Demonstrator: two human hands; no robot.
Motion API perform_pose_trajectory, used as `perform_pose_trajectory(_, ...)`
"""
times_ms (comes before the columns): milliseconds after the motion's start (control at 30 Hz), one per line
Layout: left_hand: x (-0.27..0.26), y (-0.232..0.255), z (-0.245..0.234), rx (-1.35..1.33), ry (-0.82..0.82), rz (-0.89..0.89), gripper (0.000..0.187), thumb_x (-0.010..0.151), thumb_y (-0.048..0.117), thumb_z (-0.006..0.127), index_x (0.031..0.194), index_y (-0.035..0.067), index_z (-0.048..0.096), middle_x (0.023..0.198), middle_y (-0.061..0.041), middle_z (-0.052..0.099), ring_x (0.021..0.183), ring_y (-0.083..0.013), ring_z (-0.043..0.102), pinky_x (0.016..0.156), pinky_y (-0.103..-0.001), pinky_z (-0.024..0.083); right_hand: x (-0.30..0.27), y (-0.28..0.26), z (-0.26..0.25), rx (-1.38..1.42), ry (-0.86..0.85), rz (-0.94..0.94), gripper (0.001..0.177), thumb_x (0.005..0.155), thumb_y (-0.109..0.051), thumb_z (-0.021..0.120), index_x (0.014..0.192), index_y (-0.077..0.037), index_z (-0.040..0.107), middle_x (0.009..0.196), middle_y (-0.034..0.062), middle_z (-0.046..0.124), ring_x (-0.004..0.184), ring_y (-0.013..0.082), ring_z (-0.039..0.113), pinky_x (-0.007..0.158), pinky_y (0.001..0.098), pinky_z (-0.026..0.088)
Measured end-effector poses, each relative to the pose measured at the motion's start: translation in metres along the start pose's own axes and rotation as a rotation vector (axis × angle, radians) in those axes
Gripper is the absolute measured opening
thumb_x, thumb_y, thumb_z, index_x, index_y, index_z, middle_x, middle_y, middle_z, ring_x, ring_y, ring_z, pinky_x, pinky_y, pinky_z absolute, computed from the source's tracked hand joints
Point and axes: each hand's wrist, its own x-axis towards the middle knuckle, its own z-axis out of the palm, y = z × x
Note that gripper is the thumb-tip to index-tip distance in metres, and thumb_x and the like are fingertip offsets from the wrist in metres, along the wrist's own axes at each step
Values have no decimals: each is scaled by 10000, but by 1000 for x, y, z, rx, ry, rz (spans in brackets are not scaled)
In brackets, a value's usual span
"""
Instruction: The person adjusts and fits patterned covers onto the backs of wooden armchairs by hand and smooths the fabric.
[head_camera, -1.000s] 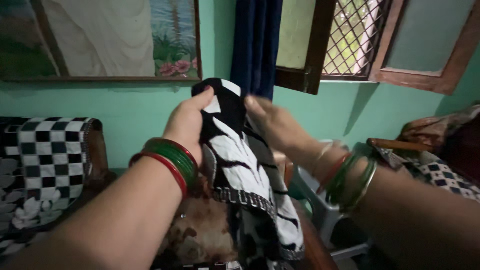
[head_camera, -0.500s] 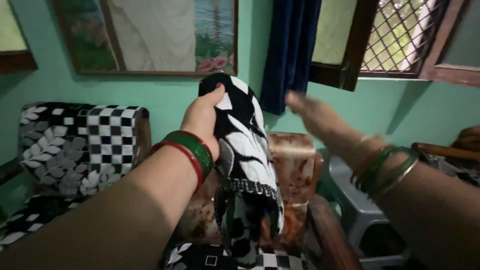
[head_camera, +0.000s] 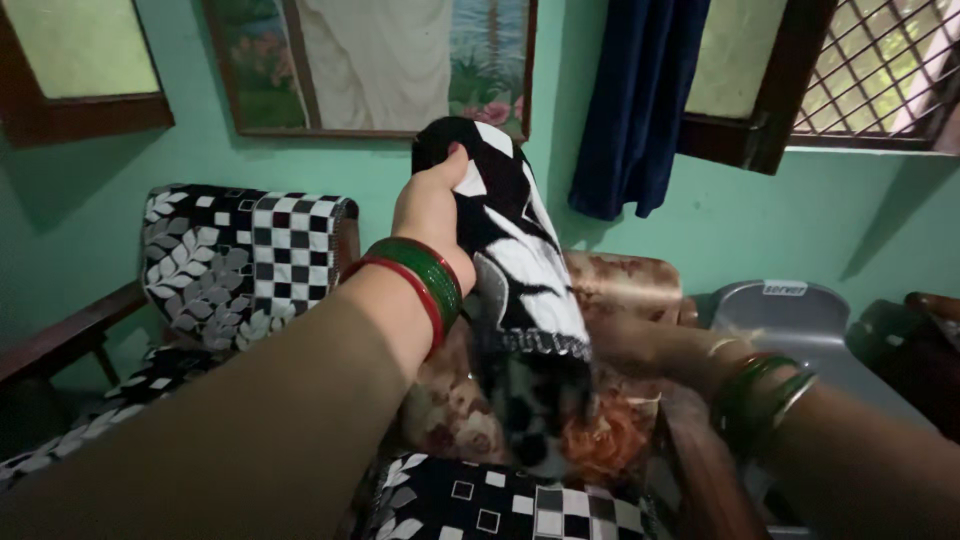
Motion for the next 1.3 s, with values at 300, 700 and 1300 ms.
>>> perform_pose_trajectory(300,-45,-10,-14,-41,98,50,376,862,331,701,1178,128,682,1122,-53,722,969,-245,678,886,-435,550,-68,-91,-30,348,258,-172,684,960,-504,499,1546,-159,421,1551,118,501,1438,274,469,1150,434,394)
perform_pose_trajectory(700,-41,-10,-11,-54,71,15,373,894,342,689,1184,107,690,1109,-64,735,951,-249,688,883,-424,553,-45,-54,2,112,93,-26,682,1023,-534,470,1578,-145,397,1567,137,456,1424,281,434,1118,450,359)
perform_pose_trajectory(1300,-22,8,-4,-149,72,-71,355,887,334,693,1184,140,677,1132,-61,721,977,-248,667,866,-420,542,-46,-82,27,248,104,-28,662,1001,-509,449,1532,-114,427,1546,91,508,1429,233,475,1164,372,360)
